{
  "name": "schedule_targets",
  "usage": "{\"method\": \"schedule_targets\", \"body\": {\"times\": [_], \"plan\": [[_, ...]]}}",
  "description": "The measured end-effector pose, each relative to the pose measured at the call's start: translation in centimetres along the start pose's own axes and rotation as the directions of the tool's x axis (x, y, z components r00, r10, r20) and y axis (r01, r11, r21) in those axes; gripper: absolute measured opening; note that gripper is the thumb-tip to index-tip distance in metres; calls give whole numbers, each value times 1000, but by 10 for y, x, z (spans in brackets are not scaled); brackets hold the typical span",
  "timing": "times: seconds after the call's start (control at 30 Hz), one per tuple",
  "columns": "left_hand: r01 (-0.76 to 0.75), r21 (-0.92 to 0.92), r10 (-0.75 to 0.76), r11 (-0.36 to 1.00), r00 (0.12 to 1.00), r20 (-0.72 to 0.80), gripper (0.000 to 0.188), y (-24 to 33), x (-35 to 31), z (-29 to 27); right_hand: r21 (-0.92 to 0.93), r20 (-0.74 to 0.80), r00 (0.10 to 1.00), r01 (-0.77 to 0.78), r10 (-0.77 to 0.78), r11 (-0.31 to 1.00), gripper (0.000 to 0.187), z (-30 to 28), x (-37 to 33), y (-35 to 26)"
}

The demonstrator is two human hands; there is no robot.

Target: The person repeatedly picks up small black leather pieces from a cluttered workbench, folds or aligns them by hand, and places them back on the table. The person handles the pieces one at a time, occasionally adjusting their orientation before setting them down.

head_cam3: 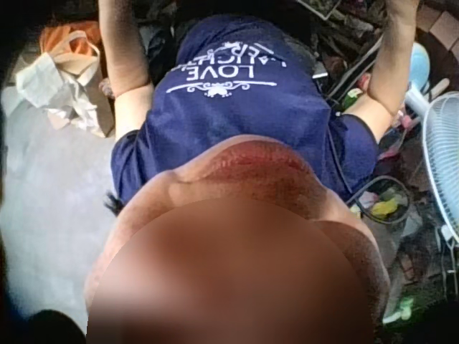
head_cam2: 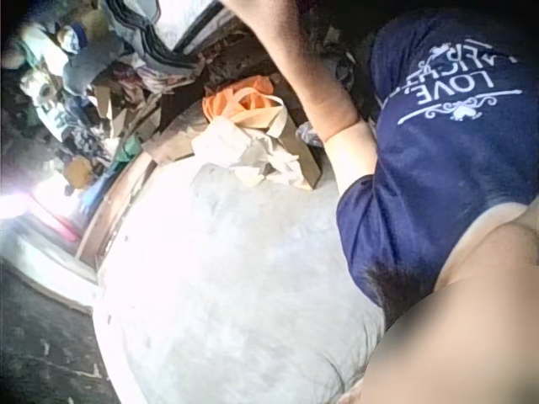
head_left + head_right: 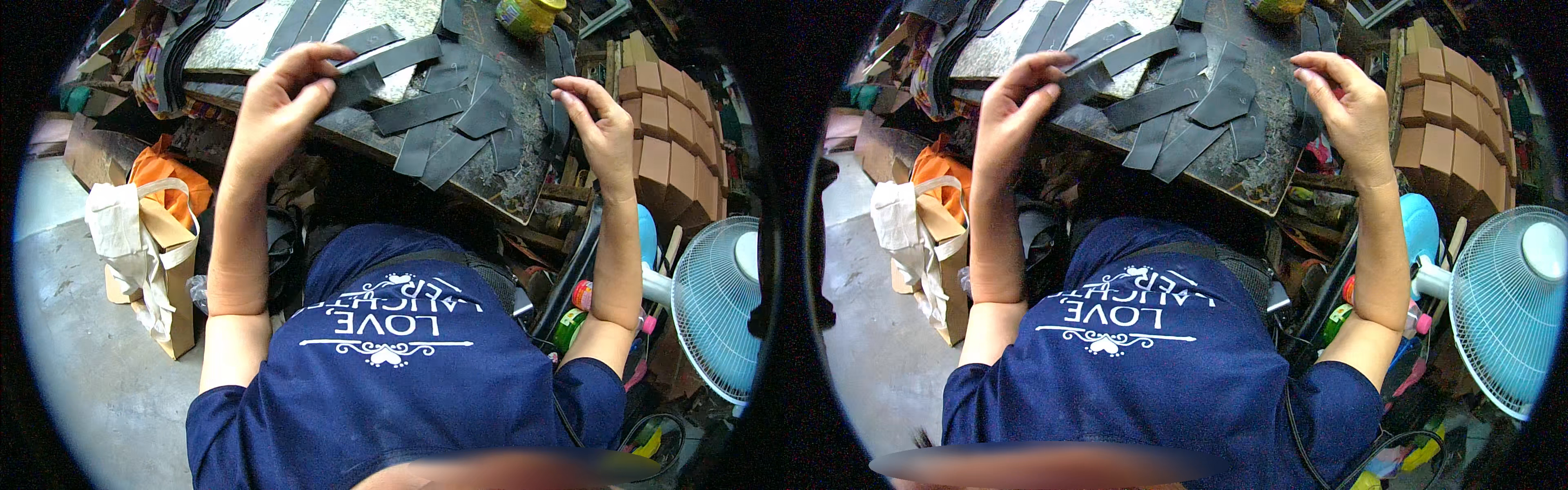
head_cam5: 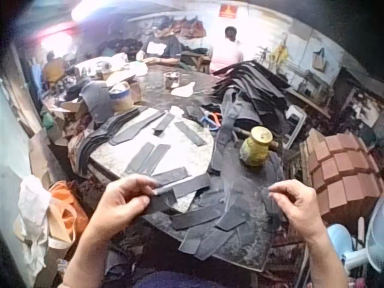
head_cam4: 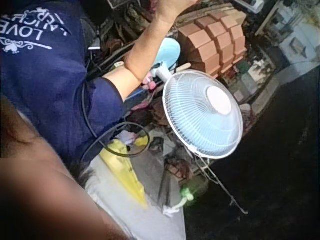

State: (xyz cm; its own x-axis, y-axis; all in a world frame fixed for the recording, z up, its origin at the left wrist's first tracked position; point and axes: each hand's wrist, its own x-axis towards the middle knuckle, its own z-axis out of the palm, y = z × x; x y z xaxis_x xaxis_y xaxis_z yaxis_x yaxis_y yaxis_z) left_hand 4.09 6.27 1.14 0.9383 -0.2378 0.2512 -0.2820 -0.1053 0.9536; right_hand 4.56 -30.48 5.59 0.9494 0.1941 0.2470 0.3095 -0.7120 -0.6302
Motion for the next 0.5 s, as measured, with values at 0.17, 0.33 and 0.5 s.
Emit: {"method": "schedule_targets", "body": {"times": [0.17,0.33,0.5], "plan": [[-98,58,92,994,991,94,30,3,-7,33,-382,30,966,249,-258,890,23,26,-10,-1],[-122,114,103,986,981,162,29,10,-10,40,-595,25,977,184,-211,782,31,45,-6,-6],[-112,152,98,982,990,98,28,11,-16,34,-604,71,984,171,-161,779,45,34,-6,-11]]}}
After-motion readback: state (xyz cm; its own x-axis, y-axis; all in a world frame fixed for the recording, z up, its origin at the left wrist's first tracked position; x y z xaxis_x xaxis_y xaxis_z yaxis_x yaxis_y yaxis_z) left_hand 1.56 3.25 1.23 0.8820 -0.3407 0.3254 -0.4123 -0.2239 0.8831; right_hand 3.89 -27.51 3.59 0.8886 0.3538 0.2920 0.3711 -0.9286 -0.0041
